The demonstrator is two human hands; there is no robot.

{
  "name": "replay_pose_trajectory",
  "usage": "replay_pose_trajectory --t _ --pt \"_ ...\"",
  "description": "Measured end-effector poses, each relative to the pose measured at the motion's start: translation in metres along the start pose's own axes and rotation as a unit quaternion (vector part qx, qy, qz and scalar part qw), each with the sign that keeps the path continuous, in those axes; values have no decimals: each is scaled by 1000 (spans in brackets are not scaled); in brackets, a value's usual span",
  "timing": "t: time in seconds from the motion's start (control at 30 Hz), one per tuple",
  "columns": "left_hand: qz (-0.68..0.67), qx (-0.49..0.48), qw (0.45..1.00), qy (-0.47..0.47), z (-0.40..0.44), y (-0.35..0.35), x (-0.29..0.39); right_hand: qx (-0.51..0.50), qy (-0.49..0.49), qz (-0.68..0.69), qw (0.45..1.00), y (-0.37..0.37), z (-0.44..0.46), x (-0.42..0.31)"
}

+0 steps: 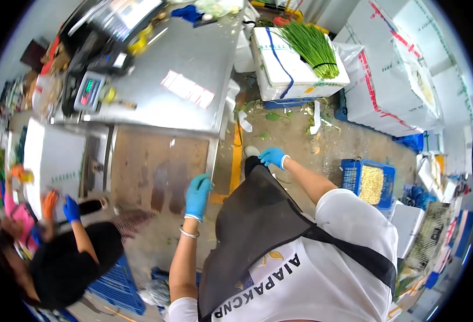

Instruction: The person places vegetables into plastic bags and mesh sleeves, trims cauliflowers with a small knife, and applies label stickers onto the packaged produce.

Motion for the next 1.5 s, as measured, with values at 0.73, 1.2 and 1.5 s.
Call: replay_pose_trajectory --t 0.73,1.2,1.5 --pt "671 111 711 180 510 267 195 269 -247 -194 910 -304 480 -386" --pt "658 108 732 142 517 260 196 131 -252 -435 854 -254 516 -367" --pt "658 144 712 196 500 266 201 -154 -171 -451 863 -223 214 -303"
Point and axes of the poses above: each hand's wrist, its own z-axis towards the middle knuckle, its own y-axis out of the palm, x = y × z, the point moved 7 cm from there along z, towards the middle knuckle, and after that the axes turned 6 degrees about -y, right-handed, at the moved point
